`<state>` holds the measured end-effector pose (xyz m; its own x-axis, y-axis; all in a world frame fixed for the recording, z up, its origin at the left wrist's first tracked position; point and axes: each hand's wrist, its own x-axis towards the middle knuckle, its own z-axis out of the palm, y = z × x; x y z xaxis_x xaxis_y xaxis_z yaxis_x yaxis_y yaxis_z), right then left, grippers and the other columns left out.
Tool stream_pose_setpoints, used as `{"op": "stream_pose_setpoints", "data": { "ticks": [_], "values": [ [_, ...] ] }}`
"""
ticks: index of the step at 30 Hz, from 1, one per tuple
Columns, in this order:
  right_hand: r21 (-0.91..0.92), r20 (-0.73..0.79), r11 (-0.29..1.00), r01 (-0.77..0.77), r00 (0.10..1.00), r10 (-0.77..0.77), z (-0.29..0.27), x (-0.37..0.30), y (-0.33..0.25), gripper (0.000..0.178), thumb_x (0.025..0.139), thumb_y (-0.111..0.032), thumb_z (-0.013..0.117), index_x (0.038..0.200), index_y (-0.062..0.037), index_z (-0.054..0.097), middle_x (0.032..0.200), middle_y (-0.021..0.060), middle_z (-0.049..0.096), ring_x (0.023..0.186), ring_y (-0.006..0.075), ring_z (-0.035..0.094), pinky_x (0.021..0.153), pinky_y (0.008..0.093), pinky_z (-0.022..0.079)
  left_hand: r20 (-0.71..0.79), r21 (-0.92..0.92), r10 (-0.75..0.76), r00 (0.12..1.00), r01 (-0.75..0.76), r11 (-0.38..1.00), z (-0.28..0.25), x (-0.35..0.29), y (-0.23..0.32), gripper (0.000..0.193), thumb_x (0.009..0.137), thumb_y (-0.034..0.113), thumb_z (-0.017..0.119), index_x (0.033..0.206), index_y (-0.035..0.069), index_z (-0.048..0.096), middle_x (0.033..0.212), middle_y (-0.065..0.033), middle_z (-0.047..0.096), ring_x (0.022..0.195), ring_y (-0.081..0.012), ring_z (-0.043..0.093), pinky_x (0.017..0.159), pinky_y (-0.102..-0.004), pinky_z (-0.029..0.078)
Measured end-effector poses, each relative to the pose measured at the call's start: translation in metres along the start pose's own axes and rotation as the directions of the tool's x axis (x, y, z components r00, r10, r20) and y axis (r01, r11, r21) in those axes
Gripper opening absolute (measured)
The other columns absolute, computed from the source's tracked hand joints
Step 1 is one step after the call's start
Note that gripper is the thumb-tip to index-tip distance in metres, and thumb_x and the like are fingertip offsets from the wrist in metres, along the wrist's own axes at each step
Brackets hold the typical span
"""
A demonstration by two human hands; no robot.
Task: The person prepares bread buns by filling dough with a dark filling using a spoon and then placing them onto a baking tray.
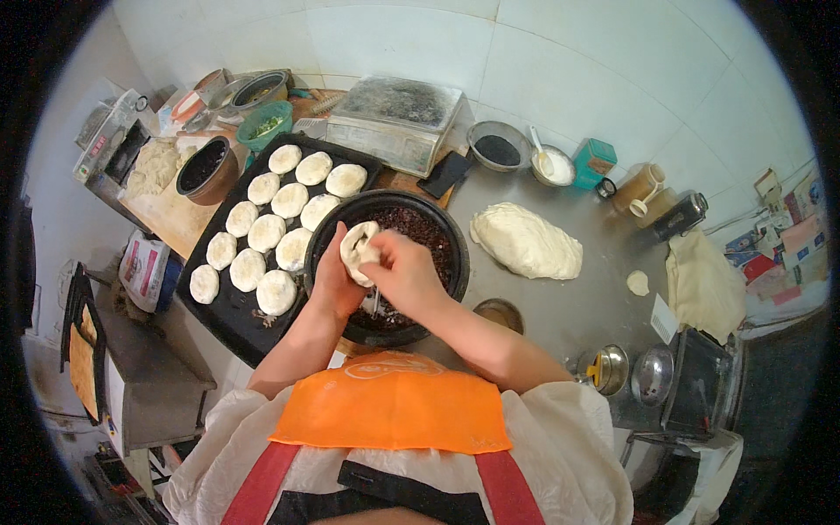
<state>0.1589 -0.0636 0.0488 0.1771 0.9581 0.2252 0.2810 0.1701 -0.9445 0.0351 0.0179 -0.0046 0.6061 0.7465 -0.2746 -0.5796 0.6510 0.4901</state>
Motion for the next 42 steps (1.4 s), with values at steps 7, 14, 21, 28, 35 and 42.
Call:
{"op": "stream_pose_setpoints", "data": {
  "ticks": [7, 14, 21, 28, 35, 42],
  "values": [
    [-0.414, 0.208, 0.718, 0.56, 0.826, -0.525, -0.03, 0.02, -0.014, 0.014, 0.074, -0.01, 0.069, 0.083, -0.0015, 0.064, 0.087, 0.0125, 0.063, 0.086, 0.0302, 0.061, 0.071, 0.038, 0.05, 0.132, 0.015, -0.105, 0.986, 0.104, 0.995, 0.005, -0.012, -0.004, 0.044, 0.103, 0.045, 0.037, 0.113, 0.009, 0.06, 0.106, -0.0076, 0.066, 0.097, -0.0223, 0.065, 0.083, -0.0377, 0.052],
    [-0.247, 0.174, 0.917, 0.313, 0.945, -0.276, -0.026, 0.006, -0.02, 0.017, 0.071, -0.009, 0.073, 0.083, -0.0006, 0.067, 0.083, 0.013, 0.064, 0.077, 0.0317, 0.063, 0.07, 0.037, 0.05, 0.04, 0.239, -0.141, 0.989, 0.128, 0.963, 0.012, -0.017, -0.003, 0.051, 0.1, 0.052, 0.039, 0.114, 0.006, 0.058, 0.105, -0.0081, 0.065, 0.095, -0.022, 0.065, 0.08, -0.0392, 0.054],
    [0.182, 0.095, 0.98, -0.079, 0.993, 0.063, -0.046, -0.016, -0.028, 0.033, 0.074, -0.003, 0.077, 0.104, -0.0009, 0.064, 0.08, 0.0003, 0.061, 0.074, 0.0081, 0.059, 0.064, 0.023, 0.048, 0.172, 0.244, -0.018, 0.985, -0.024, 0.969, 0.043, -0.041, 0.009, 0.074, 0.097, 0.065, 0.03, 0.135, 0.003, 0.045, 0.128, -0.0156, 0.056, 0.117, -0.0302, 0.056, 0.097, -0.0436, 0.047],
    [-0.064, 0.071, 0.982, 0.176, 0.983, -0.171, -0.062, -0.041, -0.013, 0.041, 0.07, -0.009, 0.077, 0.109, -0.0039, 0.065, 0.074, 0.0079, 0.061, 0.064, 0.0163, 0.059, 0.06, 0.029, 0.047, 0.158, 0.144, -0.183, 0.97, 0.161, 0.976, 0.06, -0.045, -0.041, 0.064, 0.099, 0.058, 0.034, 0.121, 0.003, 0.056, 0.112, -0.0121, 0.063, 0.102, -0.0262, 0.063, 0.088, -0.0395, 0.052],
    [-0.233, -0.014, 0.91, 0.343, 0.934, -0.356, -0.101, -0.073, -0.01, 0.024, 0.072, -0.009, 0.075, 0.094, -0.0022, 0.068, 0.078, 0.0089, 0.064, 0.065, 0.0136, 0.059, 0.06, 0.0297, 0.047, 0.153, 0.236, -0.239, 0.959, 0.2, 0.951, 0.084, -0.037, -0.085, 0.052, 0.1, 0.052, 0.041, 0.111, 0.005, 0.06, 0.101, -0.009, 0.065, 0.093, -0.0218, 0.066, 0.078, -0.0357, 0.054],
    [-0.151, -0.063, 0.982, 0.109, 0.991, -0.12, -0.169, -0.118, -0.004, 0.036, 0.072, -0.01, 0.07, 0.107, -0.0032, 0.067, 0.085, 0.0149, 0.066, 0.075, 0.0269, 0.064, 0.07, 0.0348, 0.051, 0.1, 0.221, -0.371, 0.923, 0.343, 0.913, 0.107, -0.024, -0.139, 0.056, 0.101, 0.053, 0.035, 0.112, 0.004, 0.06, 0.105, -0.0105, 0.066, 0.099, -0.024, 0.065, 0.086, -0.0375, 0.053]
  ]
}}
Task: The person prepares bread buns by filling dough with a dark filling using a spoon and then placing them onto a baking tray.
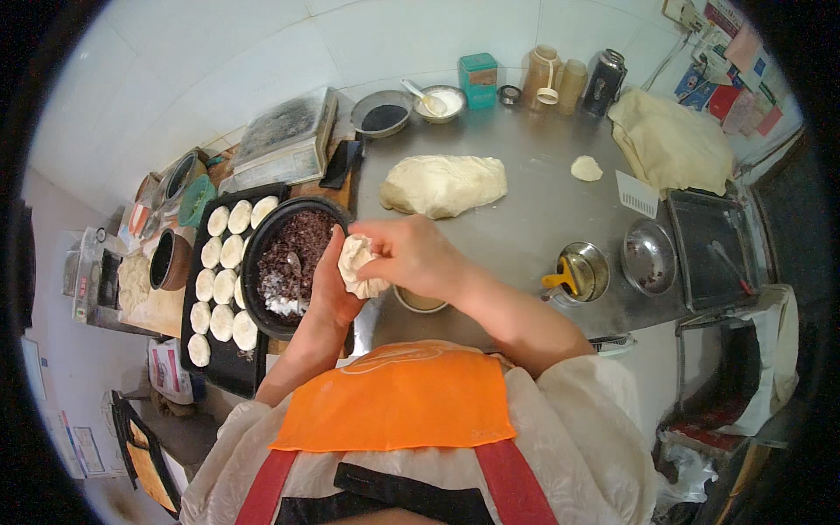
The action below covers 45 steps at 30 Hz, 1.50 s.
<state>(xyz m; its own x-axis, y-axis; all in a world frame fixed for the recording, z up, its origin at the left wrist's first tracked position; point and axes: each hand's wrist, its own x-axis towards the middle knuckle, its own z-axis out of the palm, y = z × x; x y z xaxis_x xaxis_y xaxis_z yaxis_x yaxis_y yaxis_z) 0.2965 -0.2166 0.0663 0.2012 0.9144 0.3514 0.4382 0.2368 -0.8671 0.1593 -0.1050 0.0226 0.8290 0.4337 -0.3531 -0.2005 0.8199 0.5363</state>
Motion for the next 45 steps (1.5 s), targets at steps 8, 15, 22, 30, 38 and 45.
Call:
{"op": "stream_pose_setpoints", "data": {
  "ticks": [8, 15, 22, 30, 38, 45],
  "values": [
    [-0.097, 0.047, 0.995, 0.004, 0.999, 0.0, -0.026, -0.024, 0.046, 0.035, 0.071, -0.003, 0.073, 0.105, -0.0018, 0.07, 0.087, 0.0095, 0.065, 0.073, 0.0195, 0.063, 0.067, 0.0323, 0.051, -0.031, 0.114, -0.039, 0.999, 0.042, 0.993, -0.004, 0.021, -0.048, 0.054, 0.103, 0.048, 0.035, 0.114, 0.001, 0.059, 0.111, -0.012, 0.066, 0.101, -0.0243, 0.065, 0.088, -0.0377, 0.052],
    [-0.013, -0.034, 1.0, 0.02, 0.999, -0.02, -0.018, -0.047, 0.059, 0.063, 0.069, -0.014, 0.08, 0.127, -0.0051, 0.057, 0.113, 0.0131, 0.065, 0.099, 0.024, 0.064, 0.088, 0.0331, 0.05, -0.028, 0.037, -0.079, 0.996, 0.081, 0.996, 0.008, 0.009, -0.047, 0.07, 0.098, 0.058, 0.038, 0.136, 0.0, 0.044, 0.132, -0.0151, 0.055, 0.12, -0.0293, 0.054, 0.104, -0.0444, 0.039],
    [0.67, 0.254, 0.508, -0.541, 0.811, 0.528, 0.001, -0.069, 0.135, 0.068, 0.07, -0.007, 0.081, 0.132, -0.0054, 0.054, 0.115, 0.0063, 0.064, 0.106, 0.0154, 0.06, 0.092, 0.0303, 0.048, -0.091, 0.364, 0.071, 0.993, -0.033, 0.931, -0.005, -0.049, -0.014, 0.07, 0.1, 0.055, 0.036, 0.147, 0.003, 0.031, 0.146, -0.0188, 0.041, 0.132, -0.0343, 0.043, 0.105, -0.0495, 0.04],
    [-0.63, 0.283, 0.777, 0.007, 0.933, 0.221, 0.062, -0.06, 0.168, 0.045, 0.069, 0.001, 0.063, 0.114, -0.0056, 0.063, 0.121, 0.0222, 0.057, 0.11, 0.0388, 0.056, 0.091, 0.0455, 0.049, -0.075, 0.404, 0.163, 0.984, -0.119, 0.907, -0.07, -0.127, 0.018, 0.064, 0.101, 0.049, 0.038, 0.139, -0.003, 0.041, 0.132, -0.0204, 0.056, 0.115, -0.0317, 0.06, 0.097, -0.0422, 0.049],
    [0.426, 0.045, 0.761, -0.49, 0.851, 0.523, 0.031, -0.075, 0.1, 0.068, 0.077, -0.003, 0.064, 0.141, -0.0117, 0.043, 0.132, 0.018, 0.053, 0.126, 0.0328, 0.05, 0.101, 0.0415, 0.045, -0.02, 0.344, 0.027, 0.999, -0.019, 0.939, -0.112, -0.155, 0.031, 0.064, 0.099, 0.046, 0.047, 0.139, -0.003, 0.041, 0.13, -0.0192, 0.057, 0.115, -0.0317, 0.06, 0.097, -0.0419, 0.048],
    [0.923, 0.258, 0.244, -0.297, 0.949, 0.181, 0.132, -0.034, -0.015, 0.082, 0.082, -0.01, 0.064, 0.152, -0.0045, 0.022, 0.157, 0.0166, 0.024, 0.143, 0.0291, 0.029, 0.116, 0.0426, 0.024, 0.291, -0.046, -0.125, 0.948, 0.145, 0.988, -0.11, -0.147, 0.04, 0.073, 0.098, 0.06, 0.034, 0.145, 0.004, 0.034, 0.142, -0.0141, 0.046, 0.128, -0.0289, 0.05, 0.103, -0.0452, 0.043]
  ]
}}
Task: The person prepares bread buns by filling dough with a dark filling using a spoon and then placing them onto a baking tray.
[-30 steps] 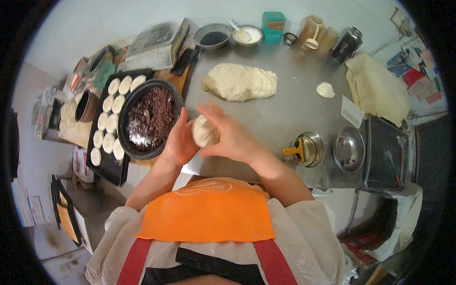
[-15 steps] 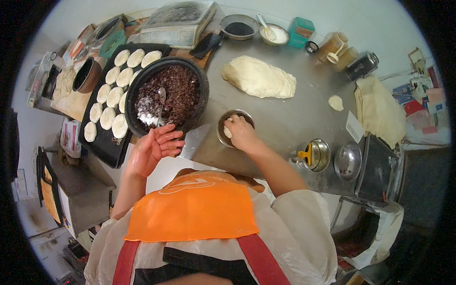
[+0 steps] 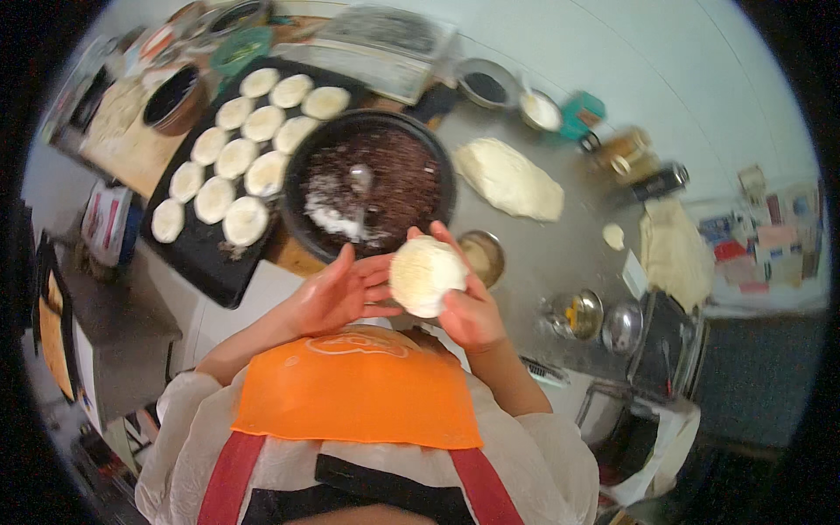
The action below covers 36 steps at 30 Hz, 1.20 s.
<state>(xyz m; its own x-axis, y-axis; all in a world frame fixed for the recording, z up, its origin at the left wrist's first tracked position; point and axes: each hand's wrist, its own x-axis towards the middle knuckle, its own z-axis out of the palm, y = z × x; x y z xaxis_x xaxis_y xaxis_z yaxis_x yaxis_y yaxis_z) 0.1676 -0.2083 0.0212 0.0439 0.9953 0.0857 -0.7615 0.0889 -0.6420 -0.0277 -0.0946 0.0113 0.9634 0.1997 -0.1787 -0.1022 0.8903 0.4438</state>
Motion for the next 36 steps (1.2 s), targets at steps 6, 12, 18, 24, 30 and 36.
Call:
{"op": "stream_pose_setpoints", "data": {
  "ticks": [6, 12, 18, 24, 30, 36],
  "values": [
    [-0.897, 0.118, 0.437, 0.073, 0.99, 0.079, 0.069, 0.072, 0.061, 0.092, 0.071, -0.009, 0.08, 0.149, -0.0028, 0.031, 0.152, 0.0159, 0.035, 0.14, 0.0267, 0.035, 0.113, 0.0376, 0.029, -0.211, 0.006, 0.332, 0.92, -0.338, 0.941, -0.029, -0.077, 0.031, 0.074, 0.096, 0.065, 0.035, 0.144, 0.008, 0.037, 0.14, -0.0109, 0.048, 0.125, -0.0261, 0.051, 0.105, -0.0434, 0.04],
    [-0.93, 0.365, 0.129, 0.345, 0.908, 0.205, 0.116, 0.164, 0.18, 0.065, 0.063, -0.01, 0.076, 0.126, -0.0053, 0.056, 0.124, 0.0159, 0.055, 0.116, 0.0326, 0.056, 0.099, 0.0398, 0.045, -0.467, 0.255, 0.532, 0.706, -0.468, 0.846, -0.066, -0.173, 0.055, 0.071, 0.099, 0.058, 0.037, 0.15, 0.01, 0.028, 0.142, -0.0111, 0.045, 0.125, -0.0265, 0.048, 0.103, -0.0443, 0.039],
    [-0.922, 0.337, 0.271, 0.275, 0.916, 0.219, 0.16, 0.263, 0.304, 0.067, 0.063, -0.019, 0.078, 0.125, -0.0037, 0.057, 0.119, 0.0179, 0.058, 0.113, 0.0343, 0.056, 0.097, 0.0391, 0.046, -0.749, 0.459, 0.647, 0.145, -0.59, 0.664, -0.111, -0.267, 0.044, 0.075, 0.096, 0.05, 0.051, 0.149, 0.005, 0.024, 0.149, -0.0171, 0.036, 0.134, -0.0296, 0.041, 0.102, -0.0495, 0.042],
    [-0.694, 0.679, -0.162, 0.702, 0.712, 0.177, 0.128, 0.284, 0.391, 0.069, 0.078, -0.025, 0.074, 0.134, 0.0039, 0.045, 0.141, 0.0242, 0.043, 0.134, 0.0395, 0.037, 0.109, 0.0506, 0.031, -0.851, 0.348, 0.519, 0.081, -0.654, 0.672, -0.14, -0.302, 0.005, 0.065, 0.097, 0.046, 0.051, 0.14, 0.0, 0.035, 0.137, -0.0178, 0.05, 0.121, -0.031, 0.054, 0.101, -0.0451, 0.044],
    [-0.577, 0.702, -0.207, 0.79, 0.61, 0.367, 0.12, 0.268, 0.402, 0.069, 0.084, -0.025, 0.068, 0.135, 0.01, 0.039, 0.144, 0.026, 0.038, 0.135, 0.0414, 0.034, 0.111, 0.0517, 0.027, -0.889, 0.229, 0.426, 0.167, -0.644, 0.73, -0.156, -0.285, -0.01, 0.057, 0.098, 0.042, 0.052, 0.134, -0.001, 0.043, 0.129, -0.0188, 0.057, 0.112, -0.0305, 0.06, 0.096, -0.0412, 0.048],
    [-0.753, 0.582, -0.064, 0.654, 0.709, 0.398, 0.114, 0.281, 0.4, 0.067, 0.086, -0.024, 0.065, 0.14, 0.0054, 0.037, 0.146, 0.0231, 0.038, 0.136, 0.0392, 0.034, 0.113, 0.048, 0.026, -0.645, 0.747, 0.762, -0.06, -0.264, 0.611, -0.172, -0.271, 0.035, 0.039, 0.099, 0.023, 0.05, 0.128, -0.004, 0.049, 0.123, -0.0157, 0.06, 0.109, -0.0269, 0.061, 0.094, -0.0361, 0.048]
  ]
}}
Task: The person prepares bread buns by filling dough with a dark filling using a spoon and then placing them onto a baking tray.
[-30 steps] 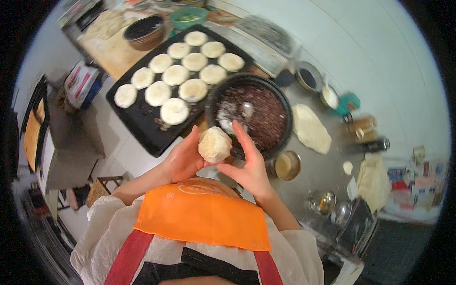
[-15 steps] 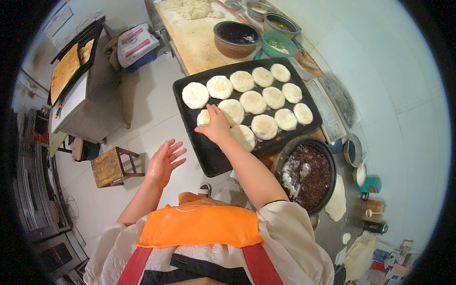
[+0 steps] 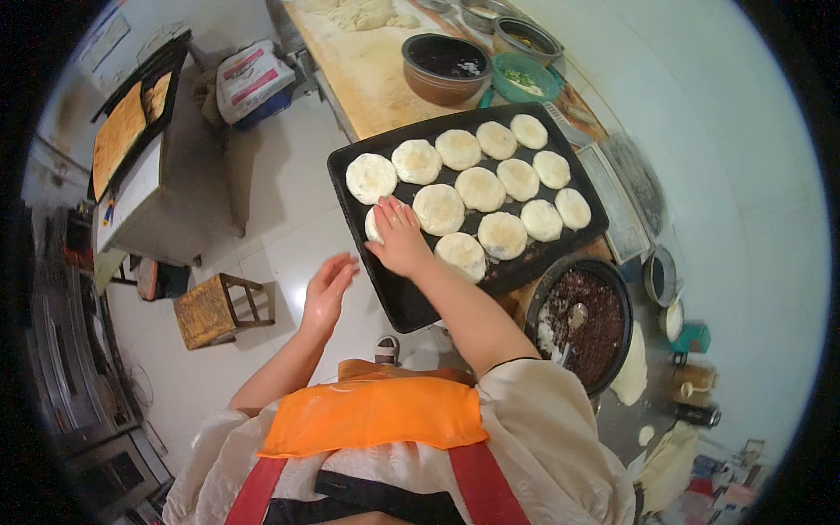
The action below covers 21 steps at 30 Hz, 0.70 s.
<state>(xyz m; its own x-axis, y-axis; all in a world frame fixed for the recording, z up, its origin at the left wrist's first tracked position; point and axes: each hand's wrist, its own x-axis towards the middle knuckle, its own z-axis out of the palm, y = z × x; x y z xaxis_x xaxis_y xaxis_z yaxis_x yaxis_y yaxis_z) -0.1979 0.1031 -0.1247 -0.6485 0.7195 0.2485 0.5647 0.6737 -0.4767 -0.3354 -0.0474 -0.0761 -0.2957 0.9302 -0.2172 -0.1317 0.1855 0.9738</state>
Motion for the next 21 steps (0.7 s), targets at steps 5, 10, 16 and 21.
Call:
{"op": "stream_pose_setpoints", "data": {
  "ticks": [5, 10, 16, 21],
  "values": [
    [0.825, -0.146, 0.529, -0.198, 0.83, 0.538, -0.083, -0.006, -0.02, 0.046, 0.093, -0.021, 0.06, 0.133, 0.001, 0.053, 0.132, 0.017, 0.058, 0.124, 0.0225, 0.053, 0.104, 0.0306, 0.039, 0.184, 0.568, 0.16, 0.97, -0.238, 0.788, 0.031, 0.099, 0.03, 0.022, 0.076, 0.001, 0.049, 0.091, 0.001, 0.065, 0.079, -0.0126, 0.069, 0.075, -0.0224, 0.066, 0.072, -0.0338, 0.051],
    [0.695, -0.312, 0.698, -0.171, 0.803, 0.508, -0.167, -0.116, -0.044, 0.036, 0.091, -0.008, 0.061, 0.126, 0.001, 0.06, 0.126, 0.0127, 0.064, 0.119, 0.0189, 0.057, 0.1, 0.0301, 0.042, 0.275, 0.94, -0.335, 0.901, -0.178, 0.292, 0.052, 0.186, -0.004, 0.018, 0.083, 0.012, 0.059, 0.079, -0.003, 0.069, 0.073, -0.0209, 0.067, 0.064, -0.0293, 0.067, 0.06, -0.0384, 0.053],
    [0.644, -0.456, 0.734, -0.216, 0.662, 0.595, -0.227, -0.284, -0.068, 0.029, 0.092, 0.003, 0.055, 0.12, 0.0053, 0.062, 0.121, 0.0167, 0.064, 0.11, 0.0206, 0.062, 0.096, 0.0319, 0.047, 0.251, 0.967, -0.024, 0.968, -0.249, 0.049, 0.088, 0.192, 0.034, 0.023, 0.088, 0.016, 0.054, 0.085, -0.004, 0.066, 0.077, -0.0204, 0.067, 0.074, -0.0342, 0.067, 0.069, -0.0432, 0.053],
    [0.638, -0.544, 0.652, -0.409, 0.36, 0.758, -0.25, -0.397, -0.074, 0.02, 0.094, -0.004, 0.057, 0.109, 0.0039, 0.067, 0.105, 0.0132, 0.069, 0.097, 0.0181, 0.065, 0.088, 0.0291, 0.05, 0.257, 0.966, 0.288, 0.922, -0.254, -0.049, 0.12, 0.134, -0.043, 0.066, 0.089, 0.045, 0.057, 0.139, 0.005, 0.041, 0.145, -0.0159, 0.038, 0.132, -0.0375, 0.04, 0.102, -0.0551, 0.035]
  ]
}}
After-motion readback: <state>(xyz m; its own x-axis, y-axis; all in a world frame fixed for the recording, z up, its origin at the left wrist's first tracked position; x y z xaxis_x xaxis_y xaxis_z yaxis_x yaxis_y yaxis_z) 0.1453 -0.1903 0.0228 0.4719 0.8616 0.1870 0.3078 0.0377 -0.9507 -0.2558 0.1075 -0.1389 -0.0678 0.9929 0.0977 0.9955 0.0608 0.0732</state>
